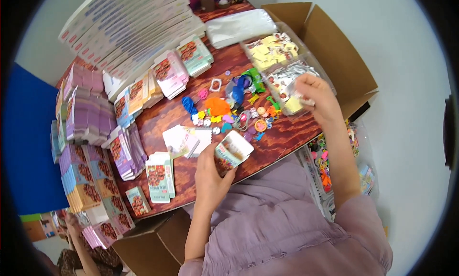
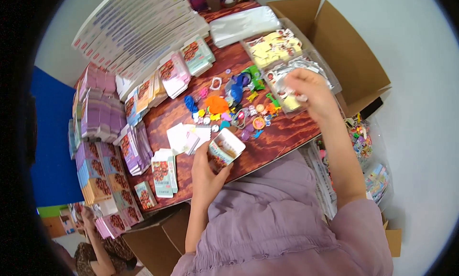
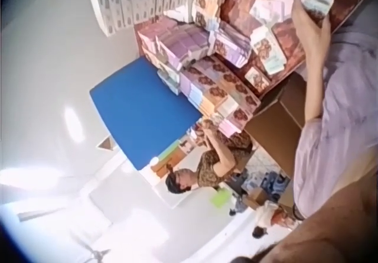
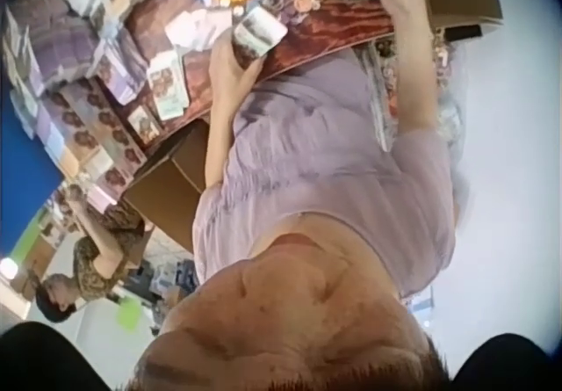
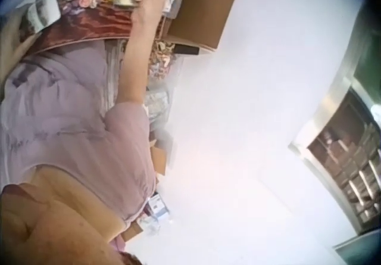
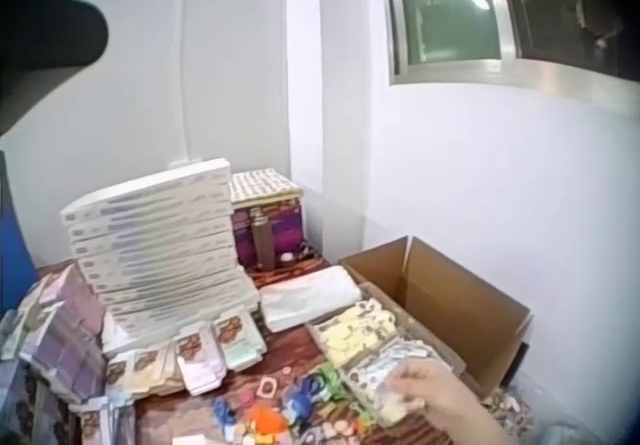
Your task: Packaging small stickers and printed cards into sets and placing them into a box.
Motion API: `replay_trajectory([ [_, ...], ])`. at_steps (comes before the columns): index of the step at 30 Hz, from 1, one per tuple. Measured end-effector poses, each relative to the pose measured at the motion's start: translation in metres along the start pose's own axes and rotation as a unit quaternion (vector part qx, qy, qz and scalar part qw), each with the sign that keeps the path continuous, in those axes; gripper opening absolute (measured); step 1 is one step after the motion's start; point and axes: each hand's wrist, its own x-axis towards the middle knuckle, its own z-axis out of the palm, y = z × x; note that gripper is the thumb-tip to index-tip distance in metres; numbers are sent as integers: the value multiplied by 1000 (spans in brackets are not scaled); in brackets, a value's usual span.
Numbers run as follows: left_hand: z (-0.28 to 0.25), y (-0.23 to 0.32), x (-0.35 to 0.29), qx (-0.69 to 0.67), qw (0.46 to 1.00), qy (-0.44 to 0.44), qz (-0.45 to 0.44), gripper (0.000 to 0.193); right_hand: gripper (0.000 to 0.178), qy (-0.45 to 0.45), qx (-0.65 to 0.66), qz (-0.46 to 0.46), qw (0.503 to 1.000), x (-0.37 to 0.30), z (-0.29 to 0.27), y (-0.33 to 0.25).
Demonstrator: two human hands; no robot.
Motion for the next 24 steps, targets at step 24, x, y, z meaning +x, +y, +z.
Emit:
replay_trajectory([
  [24,-2,-34,-40,53,985,160,-30,77,14,-287,-475,-225,801,-31,184,43],
])
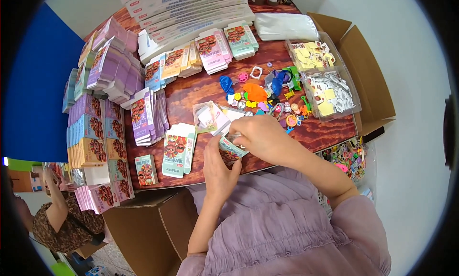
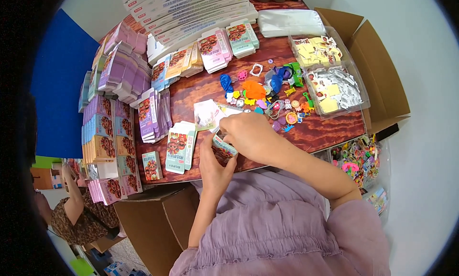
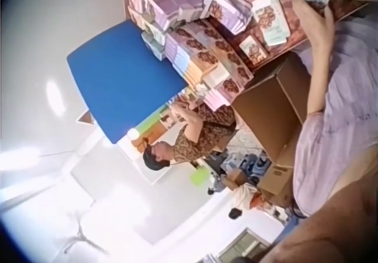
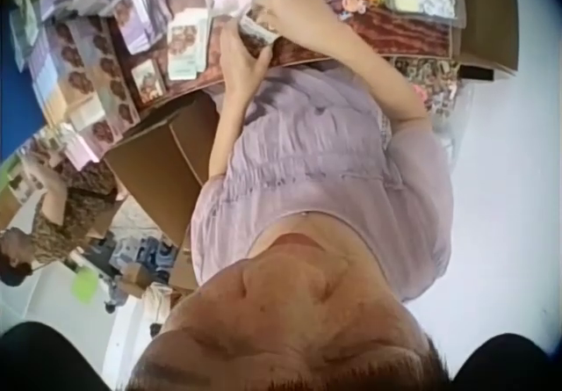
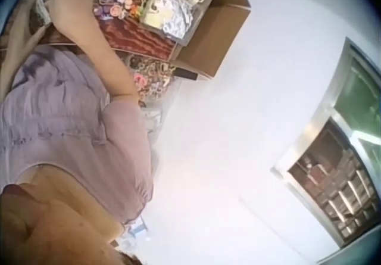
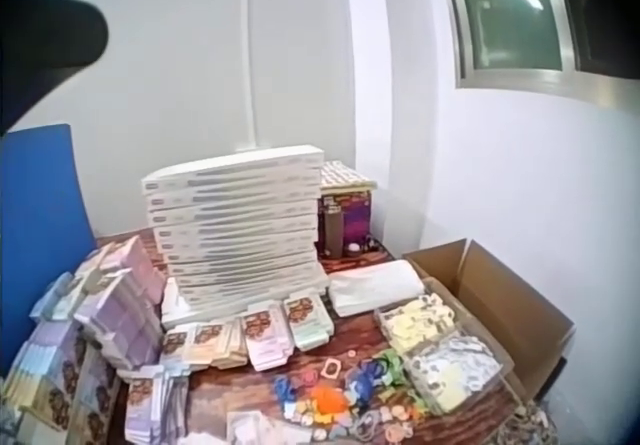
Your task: Packaging small stickers and printed cards into sets and placing them into a box.
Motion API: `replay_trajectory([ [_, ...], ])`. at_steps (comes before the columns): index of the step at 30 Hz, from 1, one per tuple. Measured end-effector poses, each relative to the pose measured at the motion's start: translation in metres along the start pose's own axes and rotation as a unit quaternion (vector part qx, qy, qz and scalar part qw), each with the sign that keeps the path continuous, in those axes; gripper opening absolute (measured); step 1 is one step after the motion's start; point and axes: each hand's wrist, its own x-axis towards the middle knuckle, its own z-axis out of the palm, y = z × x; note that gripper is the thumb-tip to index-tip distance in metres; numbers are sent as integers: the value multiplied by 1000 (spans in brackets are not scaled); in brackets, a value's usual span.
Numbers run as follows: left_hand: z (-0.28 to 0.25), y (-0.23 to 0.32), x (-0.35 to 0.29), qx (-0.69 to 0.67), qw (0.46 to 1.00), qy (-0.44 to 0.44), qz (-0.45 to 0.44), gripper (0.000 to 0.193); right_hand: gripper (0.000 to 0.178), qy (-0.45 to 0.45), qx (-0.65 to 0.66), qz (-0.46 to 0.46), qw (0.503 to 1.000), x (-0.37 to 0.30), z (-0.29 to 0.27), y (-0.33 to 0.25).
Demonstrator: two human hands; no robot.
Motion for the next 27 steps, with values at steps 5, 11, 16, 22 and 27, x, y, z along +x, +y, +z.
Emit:
replay_trajectory([
  [5,3,1,2,-26,999,18,8,76,20,51,10,-15,999,1,3,-2],
  [11,6,1,-1,-48,997,44,-37,79,19,173,-1,-103,980,-8,15,-5],
  [16,7,0,-4,-94,990,87,-59,84,23,235,74,-90,965,-36,16,4],
  [22,-5,13,-9,-209,976,40,-51,69,24,170,292,18,941,-46,33,12],
  [27,-17,15,-14,-349,933,-35,-80,62,20,117,435,29,892,-54,32,24],
])
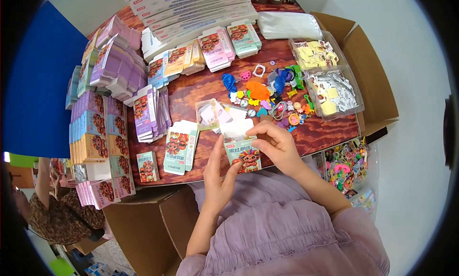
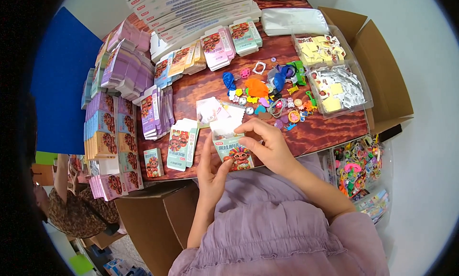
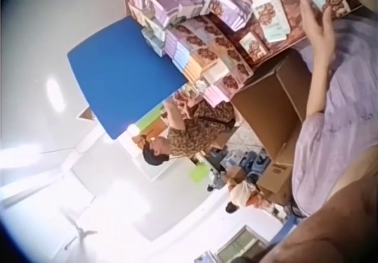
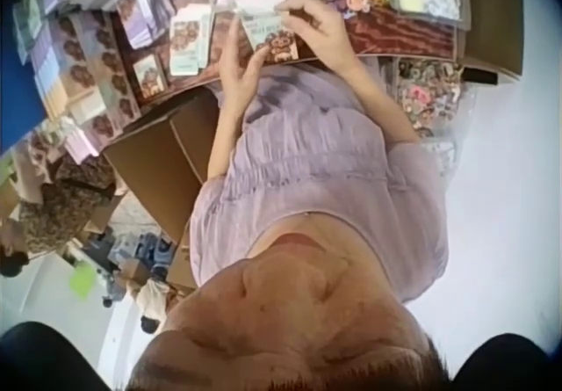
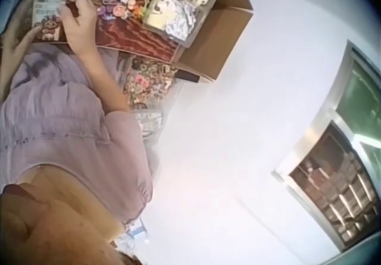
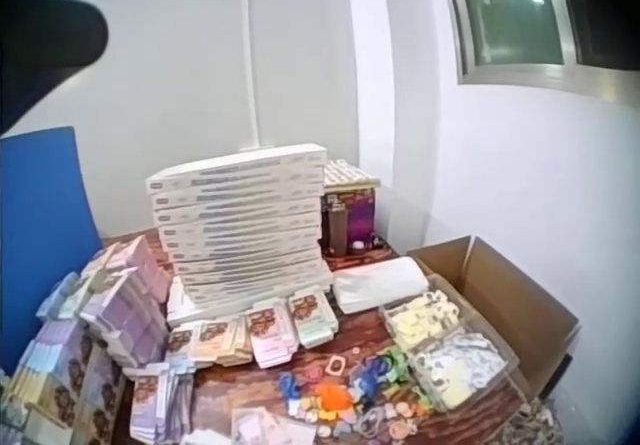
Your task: Packaging small stickers and printed cards into sets and placing them into a box.
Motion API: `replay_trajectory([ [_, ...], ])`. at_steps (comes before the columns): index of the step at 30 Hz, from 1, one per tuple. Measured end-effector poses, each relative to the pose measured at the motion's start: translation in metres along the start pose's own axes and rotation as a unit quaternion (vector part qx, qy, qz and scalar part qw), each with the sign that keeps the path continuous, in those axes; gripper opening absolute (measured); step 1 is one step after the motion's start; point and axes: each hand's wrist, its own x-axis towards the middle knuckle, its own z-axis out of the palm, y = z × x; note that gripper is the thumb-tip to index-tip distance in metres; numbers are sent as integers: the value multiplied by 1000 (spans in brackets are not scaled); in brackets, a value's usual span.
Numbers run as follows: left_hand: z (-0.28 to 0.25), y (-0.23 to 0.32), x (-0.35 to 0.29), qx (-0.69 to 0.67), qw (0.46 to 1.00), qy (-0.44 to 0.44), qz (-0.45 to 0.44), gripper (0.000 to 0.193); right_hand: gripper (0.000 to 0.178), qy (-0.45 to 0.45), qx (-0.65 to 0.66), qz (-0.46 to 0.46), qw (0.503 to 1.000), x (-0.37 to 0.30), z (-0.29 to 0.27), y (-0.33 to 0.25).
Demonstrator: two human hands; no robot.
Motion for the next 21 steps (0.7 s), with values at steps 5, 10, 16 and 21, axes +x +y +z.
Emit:
replay_trajectory([
  [5,-14,-2,-2,-92,991,-75,-56,59,21,-53,-42,22,997,-8,-9,16],
  [10,-21,-1,0,-65,988,-103,-90,59,23,-5,-15,57,998,-6,6,-5],
  [16,-8,0,-2,-4,992,-86,-90,67,16,-40,14,52,998,-4,-2,25],
  [21,-8,3,-1,12,989,-96,-108,70,10,9,41,131,990,1,-1,12],
])
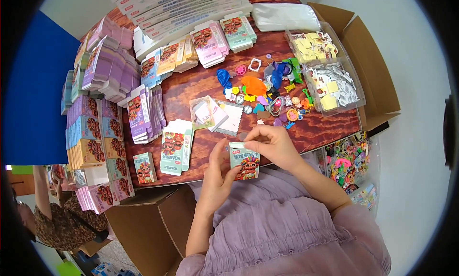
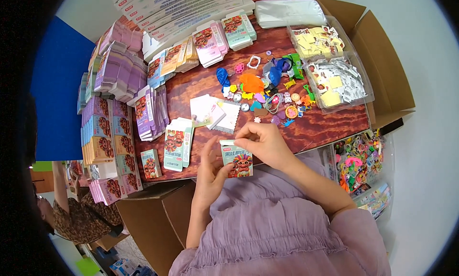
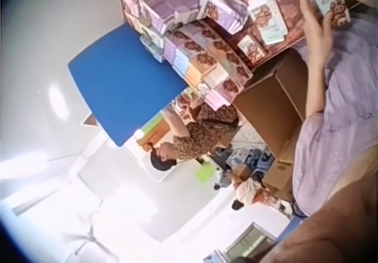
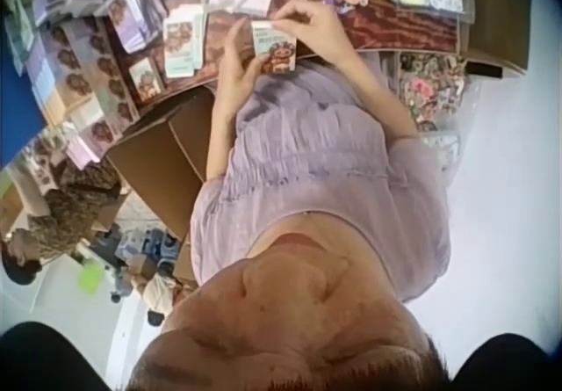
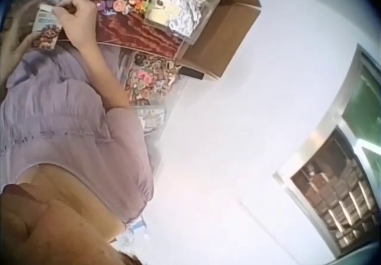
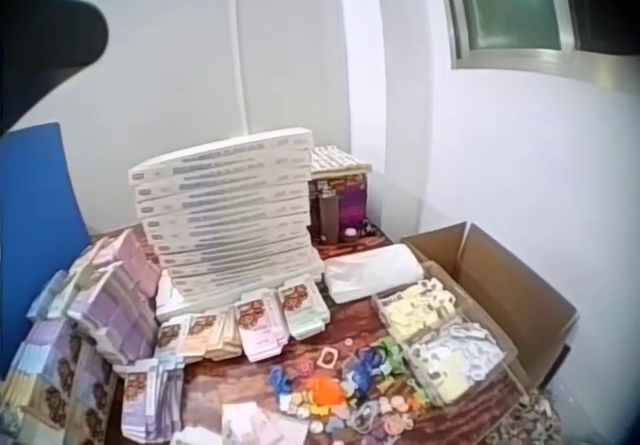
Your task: Packaging small stickers and printed cards into sets and placing them into a box.
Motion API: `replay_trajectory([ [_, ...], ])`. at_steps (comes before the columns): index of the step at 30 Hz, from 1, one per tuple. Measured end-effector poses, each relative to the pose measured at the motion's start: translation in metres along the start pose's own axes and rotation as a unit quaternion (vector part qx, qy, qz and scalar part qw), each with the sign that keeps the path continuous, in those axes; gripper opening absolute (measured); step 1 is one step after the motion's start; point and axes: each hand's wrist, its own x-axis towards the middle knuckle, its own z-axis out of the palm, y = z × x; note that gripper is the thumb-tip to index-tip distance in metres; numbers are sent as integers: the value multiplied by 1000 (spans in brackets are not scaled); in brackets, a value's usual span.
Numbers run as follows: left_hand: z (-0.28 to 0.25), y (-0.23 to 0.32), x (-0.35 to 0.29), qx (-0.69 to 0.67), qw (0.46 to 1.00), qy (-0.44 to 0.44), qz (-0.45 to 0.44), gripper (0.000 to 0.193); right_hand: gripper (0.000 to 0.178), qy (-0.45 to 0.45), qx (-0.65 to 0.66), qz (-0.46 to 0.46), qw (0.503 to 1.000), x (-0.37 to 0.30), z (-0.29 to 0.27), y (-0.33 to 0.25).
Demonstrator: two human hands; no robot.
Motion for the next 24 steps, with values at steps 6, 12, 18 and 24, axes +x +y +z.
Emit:
replay_trajectory([
  [6,-2,9,0,7,1000,-22,-18,75,6,-4,-14,45,999,7,-8,-6],
  [12,-3,2,-3,-17,999,-22,-33,76,10,-76,-232,-56,968,7,-14,-14],
  [18,-5,4,-4,7,999,-17,-31,67,16,-133,-295,-171,931,-3,-18,-21],
  [24,-14,-12,-5,100,993,-49,35,55,22,-132,-317,-184,921,-8,-13,-13],
])
